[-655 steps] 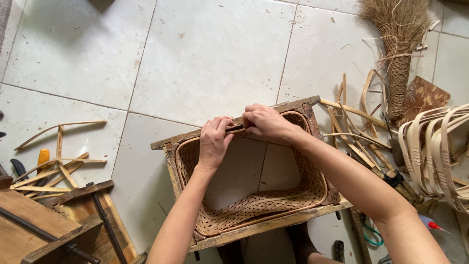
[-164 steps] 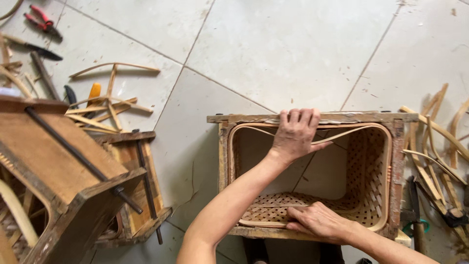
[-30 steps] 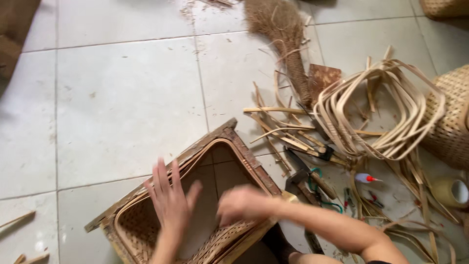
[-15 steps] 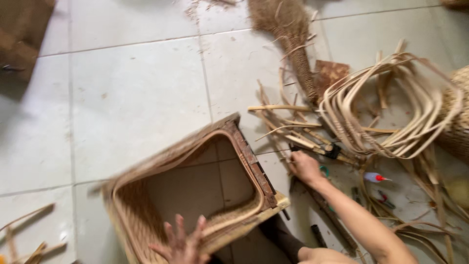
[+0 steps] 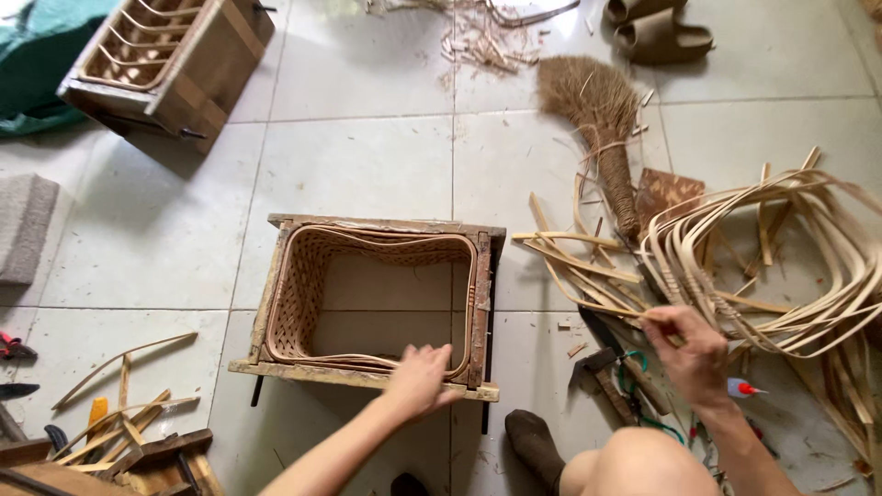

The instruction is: The person sits on the floor fitting a pre-woven bamboo panel into a wooden basket frame, pressing its edges into the rim. They then lay curved bamboo strips across the top rim and trim the strip ends with green-handled scissors.

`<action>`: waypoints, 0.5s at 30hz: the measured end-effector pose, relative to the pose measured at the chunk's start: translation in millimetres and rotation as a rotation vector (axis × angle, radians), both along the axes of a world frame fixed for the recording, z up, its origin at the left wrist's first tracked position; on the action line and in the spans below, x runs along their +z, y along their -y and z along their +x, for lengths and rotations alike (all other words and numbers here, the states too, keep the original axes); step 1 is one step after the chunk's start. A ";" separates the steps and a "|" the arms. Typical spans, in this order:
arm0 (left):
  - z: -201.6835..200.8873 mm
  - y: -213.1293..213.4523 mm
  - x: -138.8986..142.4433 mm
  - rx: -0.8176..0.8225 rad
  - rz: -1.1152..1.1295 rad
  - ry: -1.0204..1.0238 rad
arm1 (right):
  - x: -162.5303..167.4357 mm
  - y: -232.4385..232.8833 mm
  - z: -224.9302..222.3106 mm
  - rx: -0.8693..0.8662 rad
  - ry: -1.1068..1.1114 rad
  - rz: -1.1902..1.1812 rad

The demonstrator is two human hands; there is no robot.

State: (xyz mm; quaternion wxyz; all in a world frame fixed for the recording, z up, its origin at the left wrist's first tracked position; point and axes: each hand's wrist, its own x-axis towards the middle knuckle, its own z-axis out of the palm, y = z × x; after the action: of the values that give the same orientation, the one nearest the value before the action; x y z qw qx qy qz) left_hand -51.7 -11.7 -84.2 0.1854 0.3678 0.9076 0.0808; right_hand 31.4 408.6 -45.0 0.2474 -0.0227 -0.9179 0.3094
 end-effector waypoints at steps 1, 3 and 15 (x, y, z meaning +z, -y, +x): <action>9.4 -17.2 -10.3 0.159 0.000 0.140 | 12.4 -4.1 4.0 0.006 -0.056 -0.026; 31.3 -42.5 -21.6 0.337 0.025 0.141 | 39.1 -13.6 7.5 -0.036 -0.067 -0.088; 183.5 -54.0 -5.4 0.284 0.002 -0.102 | 225.9 59.1 -48.7 0.432 -0.187 0.137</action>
State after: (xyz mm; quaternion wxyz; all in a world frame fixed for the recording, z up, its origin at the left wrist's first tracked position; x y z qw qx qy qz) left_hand 131.8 42.2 -89.7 0.1254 0.2393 0.9587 0.0883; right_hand -17.3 349.5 181.0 0.2604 0.2194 -0.8935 0.2929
